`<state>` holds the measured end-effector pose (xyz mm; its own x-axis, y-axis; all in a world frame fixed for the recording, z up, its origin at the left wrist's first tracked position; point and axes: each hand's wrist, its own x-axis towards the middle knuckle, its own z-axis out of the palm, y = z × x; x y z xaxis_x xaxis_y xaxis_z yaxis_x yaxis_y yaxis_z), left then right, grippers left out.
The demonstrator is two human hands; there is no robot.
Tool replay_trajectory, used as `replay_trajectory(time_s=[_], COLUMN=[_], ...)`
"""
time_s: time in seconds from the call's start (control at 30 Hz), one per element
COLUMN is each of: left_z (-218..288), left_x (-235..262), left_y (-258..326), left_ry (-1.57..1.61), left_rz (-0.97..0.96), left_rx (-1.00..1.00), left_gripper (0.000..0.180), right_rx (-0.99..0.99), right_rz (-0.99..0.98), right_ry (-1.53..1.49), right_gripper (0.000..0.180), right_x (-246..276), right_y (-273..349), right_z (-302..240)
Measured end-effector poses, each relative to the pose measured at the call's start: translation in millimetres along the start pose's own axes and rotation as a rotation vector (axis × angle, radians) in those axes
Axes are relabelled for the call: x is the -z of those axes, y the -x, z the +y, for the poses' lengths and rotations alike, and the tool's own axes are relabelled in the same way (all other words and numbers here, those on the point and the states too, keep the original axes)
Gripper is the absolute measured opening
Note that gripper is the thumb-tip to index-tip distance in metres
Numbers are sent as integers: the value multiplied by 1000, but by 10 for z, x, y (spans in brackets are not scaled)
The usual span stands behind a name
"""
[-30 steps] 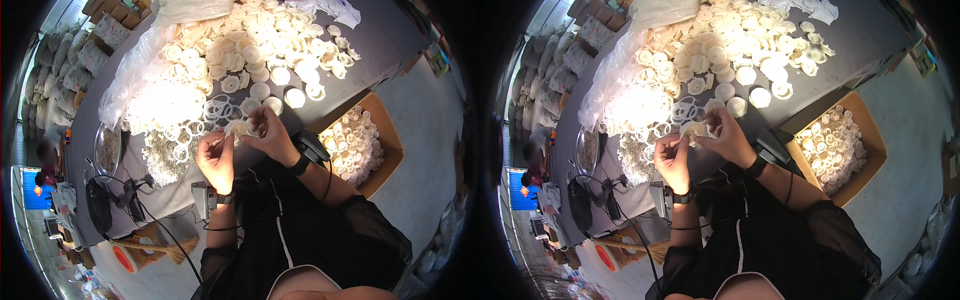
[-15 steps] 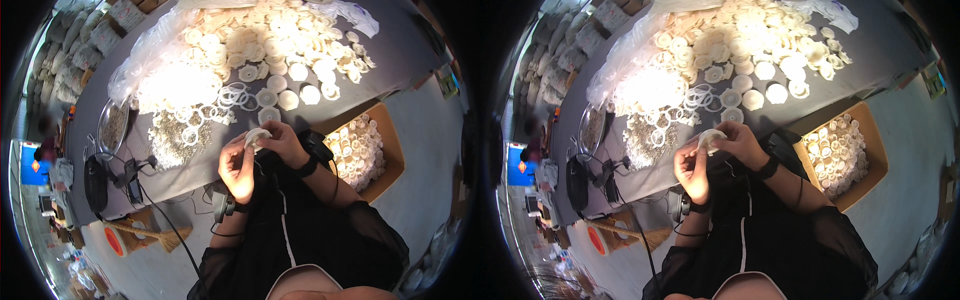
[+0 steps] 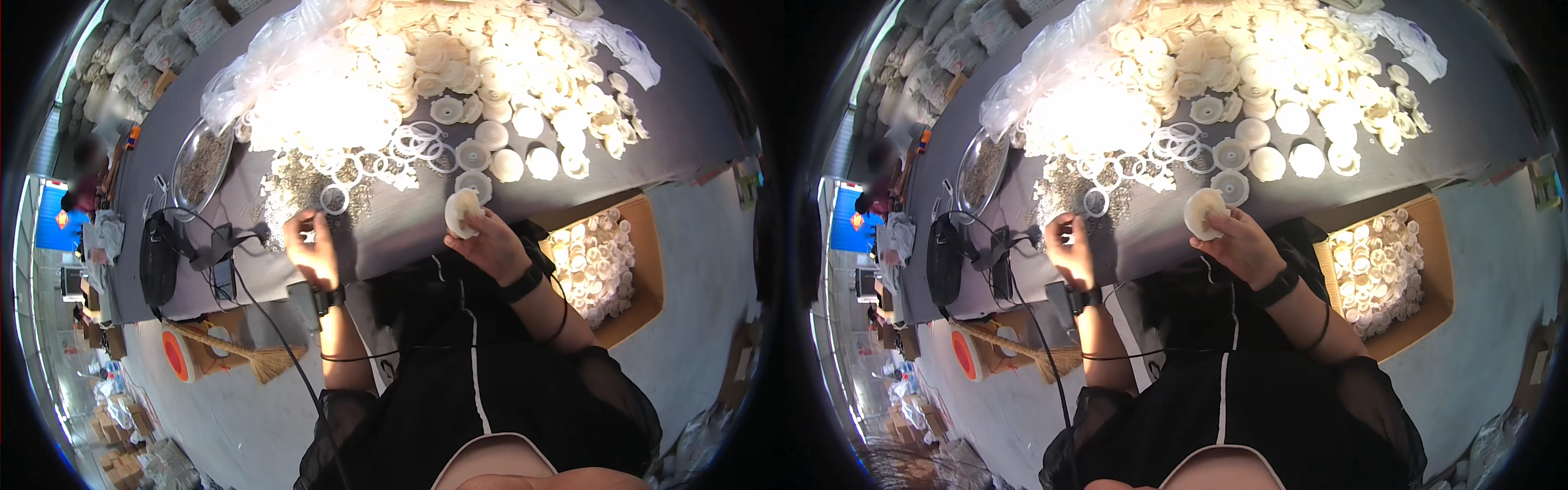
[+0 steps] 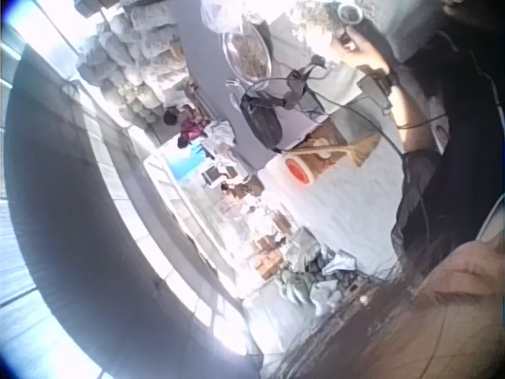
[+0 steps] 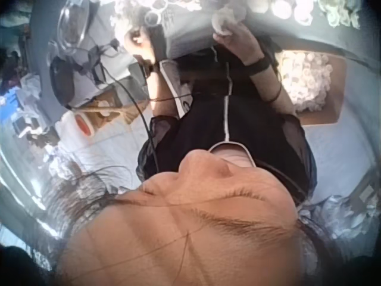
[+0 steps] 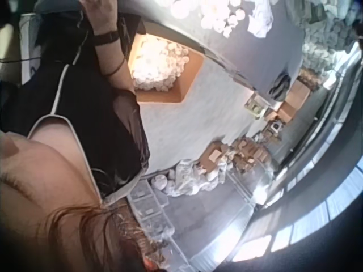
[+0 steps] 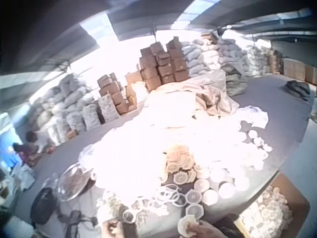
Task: The person assembles small white plastic components by hand at a production table.
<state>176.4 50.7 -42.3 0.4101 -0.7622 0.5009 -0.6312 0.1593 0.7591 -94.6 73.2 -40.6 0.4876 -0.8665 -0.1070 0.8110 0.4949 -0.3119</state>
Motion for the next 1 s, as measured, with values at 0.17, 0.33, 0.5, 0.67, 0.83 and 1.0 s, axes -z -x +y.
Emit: replay_trajectory(time_s=[0.17, 0.33, 0.5, 0.67, 0.83, 1.0], left_z=[-412, -360, -368, -366, -340, 290], left_x=[443, 545, 492, 397, 355, 349], left_y=[138, 314, 262, 140, 87, 232], left_ry=[-73, -210, -271, -514, -610, 298], left_rz=[-18, -82, -72, -121, -82, -282], left_rx=[170, 221, 109, 81, 4, 136], left_gripper=[8, 10, 8, 9, 6, 6], right_rx=[35, -4, -22, 29, 161, 644], right_rz=[124, 104, 35, -3, -31, -235], right_ry=[259, 309, 383, 504, 751, 1443], right_gripper=[29, 30, 23, 19, 16, 20], right_x=[-39, -88, -75, -72, -225, -349], right_y=[-8, -102, -97, -45, 5, -44], right_z=[57, 227, 292, 293, 293, 185])
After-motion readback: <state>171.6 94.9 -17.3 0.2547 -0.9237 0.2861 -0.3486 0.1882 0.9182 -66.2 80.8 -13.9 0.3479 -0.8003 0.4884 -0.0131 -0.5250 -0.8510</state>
